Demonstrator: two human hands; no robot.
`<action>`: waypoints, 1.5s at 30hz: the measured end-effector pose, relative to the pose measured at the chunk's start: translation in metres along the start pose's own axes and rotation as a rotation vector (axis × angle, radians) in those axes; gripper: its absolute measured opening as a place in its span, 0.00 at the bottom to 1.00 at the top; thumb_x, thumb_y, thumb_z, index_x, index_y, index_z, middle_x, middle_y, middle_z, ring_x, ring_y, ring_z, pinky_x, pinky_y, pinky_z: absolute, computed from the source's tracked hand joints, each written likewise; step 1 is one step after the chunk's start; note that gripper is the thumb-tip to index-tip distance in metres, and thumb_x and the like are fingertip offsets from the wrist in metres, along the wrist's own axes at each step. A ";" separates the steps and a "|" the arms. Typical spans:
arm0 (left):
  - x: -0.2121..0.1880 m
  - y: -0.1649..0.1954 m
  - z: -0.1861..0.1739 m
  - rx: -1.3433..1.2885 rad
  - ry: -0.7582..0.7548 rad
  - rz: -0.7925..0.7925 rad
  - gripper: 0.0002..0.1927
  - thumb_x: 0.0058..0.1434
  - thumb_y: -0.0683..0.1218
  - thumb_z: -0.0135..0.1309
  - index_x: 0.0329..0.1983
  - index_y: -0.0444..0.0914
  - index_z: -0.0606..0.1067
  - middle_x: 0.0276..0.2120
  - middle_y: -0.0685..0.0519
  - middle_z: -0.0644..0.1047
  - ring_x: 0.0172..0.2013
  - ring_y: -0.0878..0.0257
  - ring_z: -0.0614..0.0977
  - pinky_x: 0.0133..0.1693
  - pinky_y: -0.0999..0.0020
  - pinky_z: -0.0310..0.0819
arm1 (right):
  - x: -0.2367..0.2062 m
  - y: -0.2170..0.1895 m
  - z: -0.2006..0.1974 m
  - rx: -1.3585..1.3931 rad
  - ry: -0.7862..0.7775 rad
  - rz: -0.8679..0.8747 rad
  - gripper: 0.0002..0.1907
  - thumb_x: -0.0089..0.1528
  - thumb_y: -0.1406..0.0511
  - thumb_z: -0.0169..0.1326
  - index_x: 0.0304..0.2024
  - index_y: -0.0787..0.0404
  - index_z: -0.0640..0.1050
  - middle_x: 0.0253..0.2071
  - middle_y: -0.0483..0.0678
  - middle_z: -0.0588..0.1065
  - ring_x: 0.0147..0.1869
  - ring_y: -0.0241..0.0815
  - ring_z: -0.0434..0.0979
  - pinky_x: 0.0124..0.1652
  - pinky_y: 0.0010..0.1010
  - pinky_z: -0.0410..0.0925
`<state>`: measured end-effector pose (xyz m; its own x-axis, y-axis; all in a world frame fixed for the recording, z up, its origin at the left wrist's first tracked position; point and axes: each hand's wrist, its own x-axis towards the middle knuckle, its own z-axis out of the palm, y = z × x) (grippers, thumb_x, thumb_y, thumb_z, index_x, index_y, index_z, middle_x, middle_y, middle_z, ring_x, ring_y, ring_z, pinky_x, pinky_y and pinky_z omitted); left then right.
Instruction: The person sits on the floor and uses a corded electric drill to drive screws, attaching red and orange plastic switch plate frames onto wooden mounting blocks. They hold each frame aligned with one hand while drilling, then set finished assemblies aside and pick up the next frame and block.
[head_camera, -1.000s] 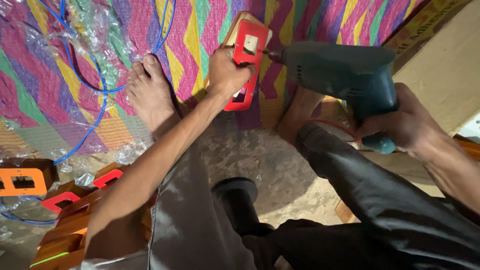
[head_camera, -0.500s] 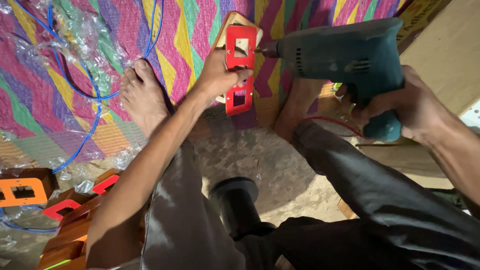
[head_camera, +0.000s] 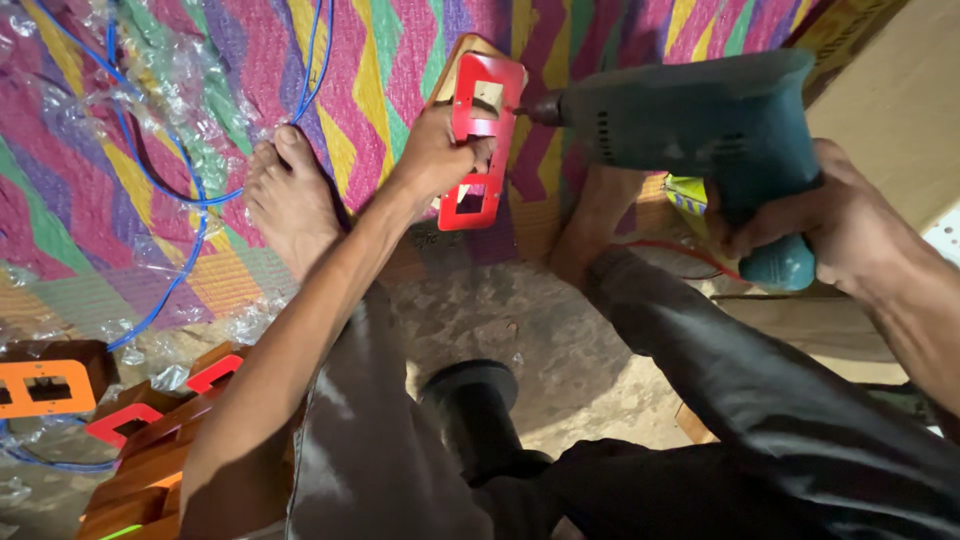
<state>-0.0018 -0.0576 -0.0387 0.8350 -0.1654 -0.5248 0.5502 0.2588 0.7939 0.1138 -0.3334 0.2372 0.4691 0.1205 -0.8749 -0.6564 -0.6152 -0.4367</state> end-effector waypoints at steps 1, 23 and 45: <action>0.000 0.001 0.000 -0.022 0.002 -0.001 0.07 0.61 0.34 0.58 0.42 0.35 0.80 0.30 0.55 0.79 0.28 0.68 0.80 0.32 0.71 0.77 | -0.002 -0.002 0.000 0.012 0.009 -0.014 0.22 0.40 0.79 0.53 0.40 0.75 0.77 0.33 0.61 0.77 0.35 0.54 0.80 0.36 0.40 0.74; -0.024 0.105 -0.065 -0.048 0.155 0.335 0.20 0.74 0.38 0.45 0.66 0.31 0.58 0.50 0.46 0.78 0.52 0.57 0.79 0.57 0.62 0.74 | 0.018 -0.015 0.027 -0.538 0.279 0.115 0.10 0.53 0.71 0.63 0.36 0.69 0.80 0.23 0.57 0.76 0.20 0.48 0.75 0.22 0.42 0.67; -0.006 0.103 -0.049 1.128 0.632 0.549 0.59 0.34 0.61 0.79 0.62 0.26 0.66 0.47 0.44 0.73 0.47 0.46 0.74 0.48 0.52 0.68 | 0.019 -0.019 0.025 -0.816 0.224 -0.040 0.12 0.52 0.64 0.64 0.36 0.63 0.84 0.23 0.55 0.78 0.23 0.46 0.79 0.27 0.39 0.70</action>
<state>0.0498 0.0164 0.0307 0.9647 0.2344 0.1199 0.1183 -0.7928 0.5979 0.1207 -0.3003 0.2238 0.6454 0.0497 -0.7622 -0.0449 -0.9937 -0.1029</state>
